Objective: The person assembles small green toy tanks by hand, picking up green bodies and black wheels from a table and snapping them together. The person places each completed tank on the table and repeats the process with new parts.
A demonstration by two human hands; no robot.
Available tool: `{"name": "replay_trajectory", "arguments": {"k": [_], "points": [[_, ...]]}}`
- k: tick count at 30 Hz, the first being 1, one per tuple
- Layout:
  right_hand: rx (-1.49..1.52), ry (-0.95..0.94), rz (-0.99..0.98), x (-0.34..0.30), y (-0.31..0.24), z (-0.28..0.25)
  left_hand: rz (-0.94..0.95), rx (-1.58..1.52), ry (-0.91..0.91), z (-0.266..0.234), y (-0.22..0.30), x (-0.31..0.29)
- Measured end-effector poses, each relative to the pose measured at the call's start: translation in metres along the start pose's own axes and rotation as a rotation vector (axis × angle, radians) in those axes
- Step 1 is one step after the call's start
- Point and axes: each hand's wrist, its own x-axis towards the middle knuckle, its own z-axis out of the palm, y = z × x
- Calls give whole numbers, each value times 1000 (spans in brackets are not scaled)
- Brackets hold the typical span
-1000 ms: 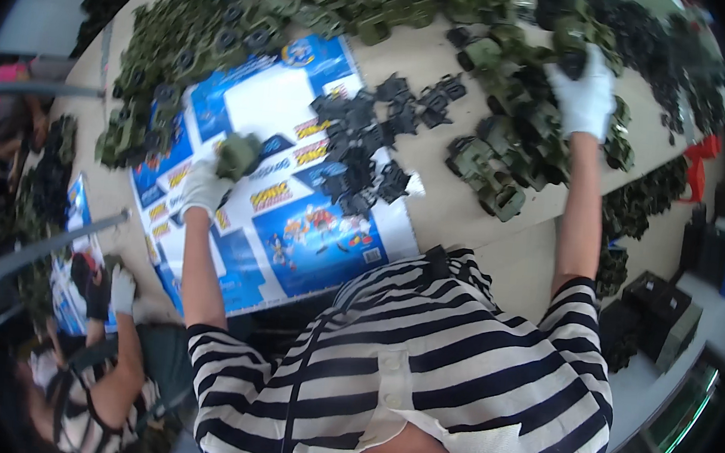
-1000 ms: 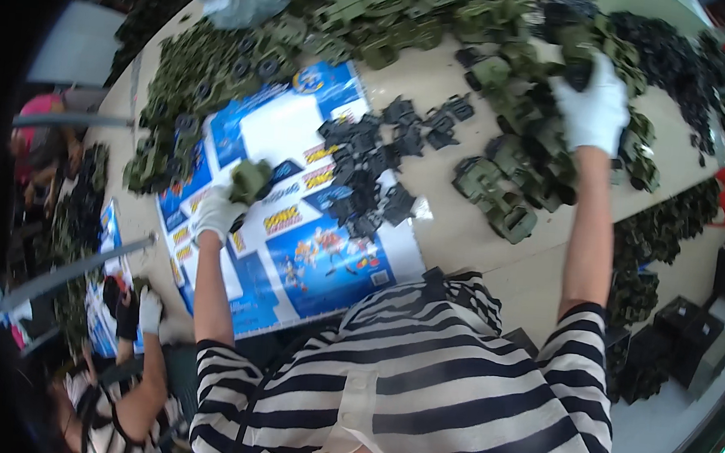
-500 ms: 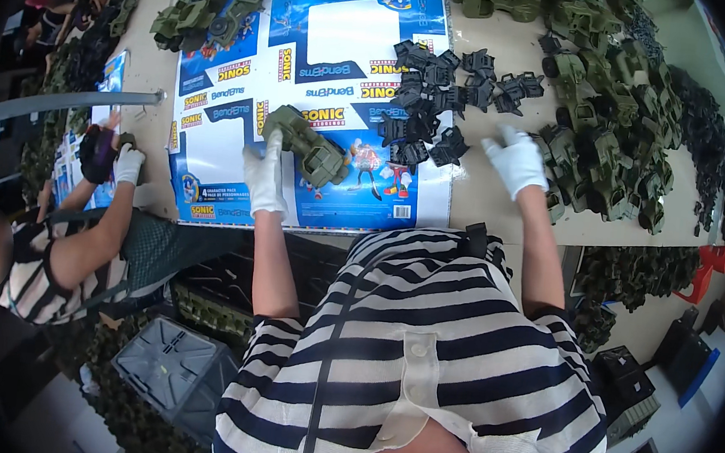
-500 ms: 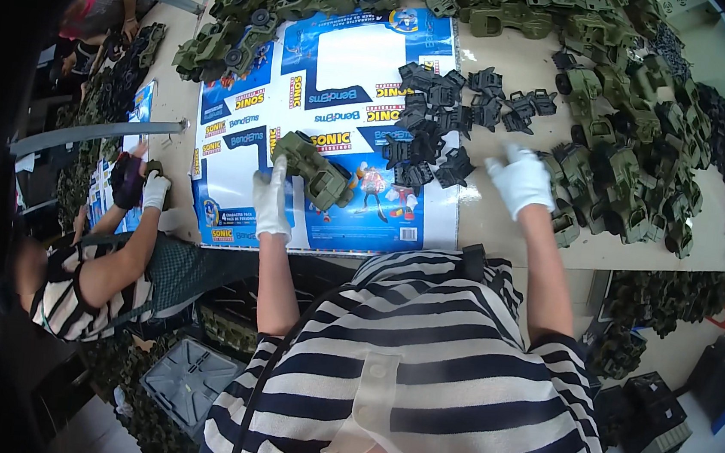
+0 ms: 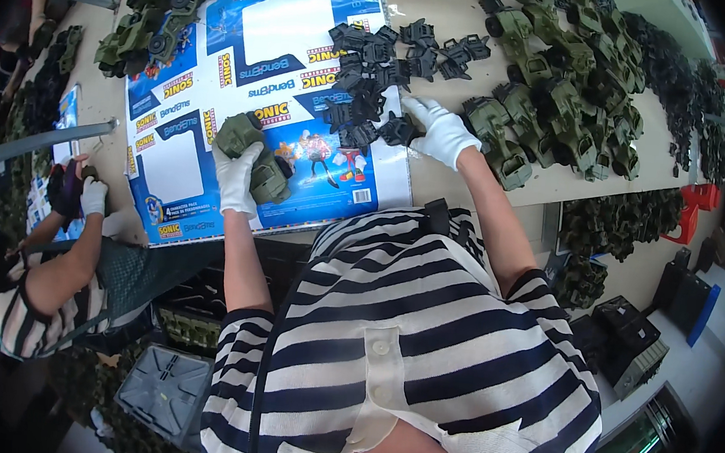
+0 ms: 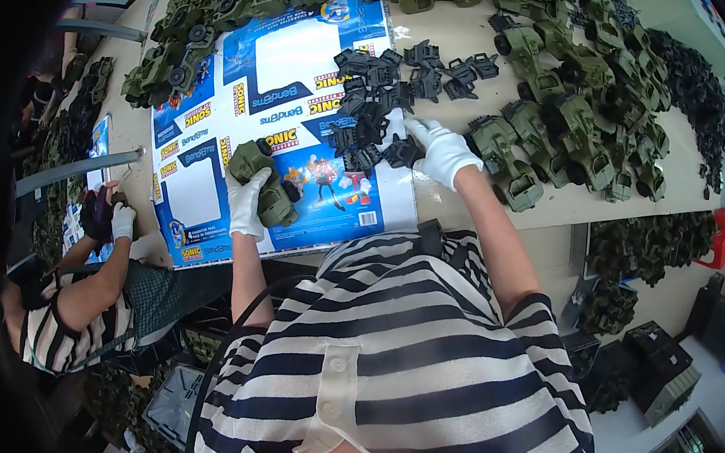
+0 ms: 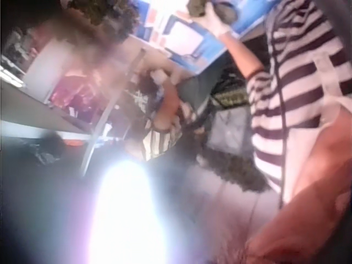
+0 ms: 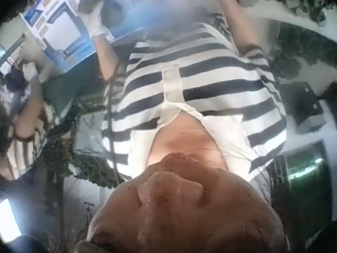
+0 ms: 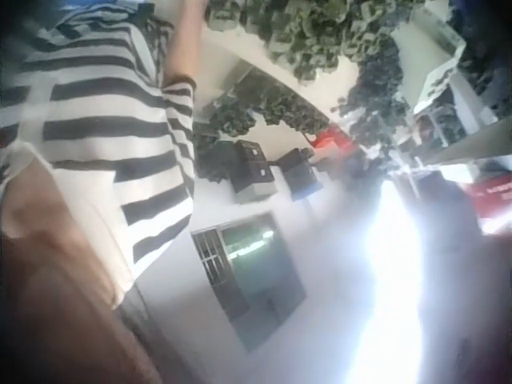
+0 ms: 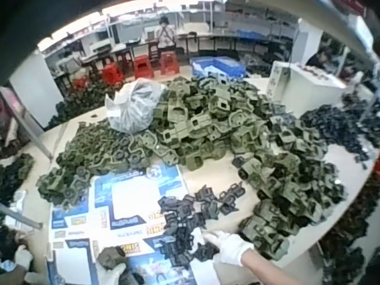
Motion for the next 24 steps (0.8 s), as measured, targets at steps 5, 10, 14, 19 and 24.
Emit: {"name": "replay_trajectory", "arguments": {"k": [5, 10, 14, 19, 24], "points": [[-88, -118, 264, -7, -28, -16, -14, -56, -37, 12, 30, -32], [-134, 76, 237, -18, -37, 23, 7, -93, -215, 27, 29, -54], [-128, 264, 197, -22, -30, 62, -9, 5, -297, 61, 54, -80], [-185, 552, 29, -28, -6, 86, 67, 238, -461, 81, 62, -83], [-188, 530, -19, -28, 0, 89, -20, 262, -645, 97, 84, -90]]}}
